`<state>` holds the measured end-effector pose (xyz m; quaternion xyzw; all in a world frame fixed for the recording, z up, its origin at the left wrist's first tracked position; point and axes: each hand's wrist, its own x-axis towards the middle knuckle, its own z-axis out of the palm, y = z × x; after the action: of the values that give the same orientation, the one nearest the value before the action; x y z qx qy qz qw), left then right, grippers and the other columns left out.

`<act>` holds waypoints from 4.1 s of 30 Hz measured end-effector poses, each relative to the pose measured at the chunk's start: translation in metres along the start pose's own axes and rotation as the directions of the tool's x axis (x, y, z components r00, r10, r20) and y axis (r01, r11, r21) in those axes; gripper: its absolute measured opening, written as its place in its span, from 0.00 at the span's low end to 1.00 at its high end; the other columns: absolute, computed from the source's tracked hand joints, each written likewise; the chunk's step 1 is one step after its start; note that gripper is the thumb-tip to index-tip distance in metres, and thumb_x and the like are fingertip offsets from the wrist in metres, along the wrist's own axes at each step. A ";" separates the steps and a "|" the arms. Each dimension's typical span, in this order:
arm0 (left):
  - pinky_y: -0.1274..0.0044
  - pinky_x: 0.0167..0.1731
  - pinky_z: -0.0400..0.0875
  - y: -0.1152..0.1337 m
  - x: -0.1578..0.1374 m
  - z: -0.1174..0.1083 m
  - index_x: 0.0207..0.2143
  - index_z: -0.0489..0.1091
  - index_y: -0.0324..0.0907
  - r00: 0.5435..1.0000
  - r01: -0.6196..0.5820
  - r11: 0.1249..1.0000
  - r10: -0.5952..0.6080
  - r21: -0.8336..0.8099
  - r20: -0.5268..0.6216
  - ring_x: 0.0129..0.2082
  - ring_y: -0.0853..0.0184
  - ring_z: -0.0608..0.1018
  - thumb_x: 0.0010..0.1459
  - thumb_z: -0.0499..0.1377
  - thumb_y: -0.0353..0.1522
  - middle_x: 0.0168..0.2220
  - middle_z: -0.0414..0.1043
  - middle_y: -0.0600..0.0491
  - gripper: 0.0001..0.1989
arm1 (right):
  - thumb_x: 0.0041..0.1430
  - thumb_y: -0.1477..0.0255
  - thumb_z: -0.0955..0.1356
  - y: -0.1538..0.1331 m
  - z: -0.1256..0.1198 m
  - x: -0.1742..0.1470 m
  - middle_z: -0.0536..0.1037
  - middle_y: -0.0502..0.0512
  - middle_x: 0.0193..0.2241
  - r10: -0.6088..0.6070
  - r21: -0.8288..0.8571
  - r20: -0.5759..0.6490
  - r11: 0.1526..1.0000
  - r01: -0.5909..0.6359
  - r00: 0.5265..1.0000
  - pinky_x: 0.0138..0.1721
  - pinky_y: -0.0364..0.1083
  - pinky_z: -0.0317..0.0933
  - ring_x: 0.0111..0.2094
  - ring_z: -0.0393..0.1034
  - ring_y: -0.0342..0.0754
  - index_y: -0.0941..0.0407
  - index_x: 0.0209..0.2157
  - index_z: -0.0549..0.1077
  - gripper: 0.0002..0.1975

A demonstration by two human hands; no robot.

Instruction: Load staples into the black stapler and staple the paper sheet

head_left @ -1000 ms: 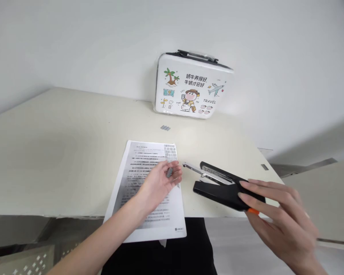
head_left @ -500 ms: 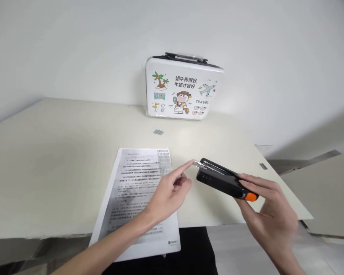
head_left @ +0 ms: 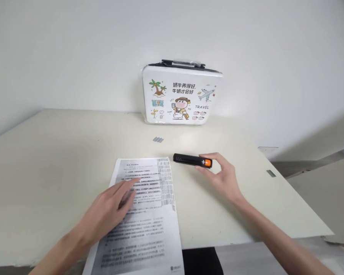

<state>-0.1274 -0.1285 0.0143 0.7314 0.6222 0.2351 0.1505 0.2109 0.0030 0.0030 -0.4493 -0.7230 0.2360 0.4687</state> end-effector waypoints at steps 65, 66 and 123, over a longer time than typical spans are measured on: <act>0.63 0.51 0.77 0.017 -0.012 0.015 0.55 0.73 0.44 0.991 -0.132 0.974 0.132 0.185 0.014 0.49 0.56 0.82 0.74 0.48 0.36 0.49 0.81 0.47 0.17 | 0.56 0.66 0.78 0.003 0.155 0.081 0.85 0.52 0.44 0.021 0.068 0.250 0.997 -0.039 0.968 0.52 0.53 0.70 0.46 0.79 0.53 0.50 0.46 0.78 0.16; 0.63 0.51 0.77 0.018 -0.011 0.016 0.55 0.73 0.43 0.991 -0.133 0.973 0.133 0.186 0.015 0.49 0.56 0.81 0.74 0.48 0.36 0.49 0.81 0.47 0.17 | 0.56 0.66 0.78 0.003 0.155 0.081 0.85 0.53 0.45 0.018 0.062 0.254 0.997 -0.035 0.967 0.52 0.54 0.70 0.46 0.79 0.53 0.51 0.46 0.78 0.16; 0.58 0.66 0.65 0.089 0.123 0.091 0.63 0.63 0.30 0.792 0.609 -0.168 0.182 -0.775 0.583 0.59 0.50 0.79 0.73 0.49 0.51 0.56 0.77 0.32 0.33 | 0.73 0.65 0.67 0.015 -0.048 -0.013 0.84 0.56 0.44 -0.320 -0.477 0.223 0.788 0.389 0.921 0.50 0.54 0.67 0.46 0.77 0.54 0.51 0.45 0.80 0.09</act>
<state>0.0104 -0.0171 0.0023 0.2674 0.2838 0.3777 0.8398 0.2617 -0.0049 0.0068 -0.3973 -0.8596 -0.0281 0.3200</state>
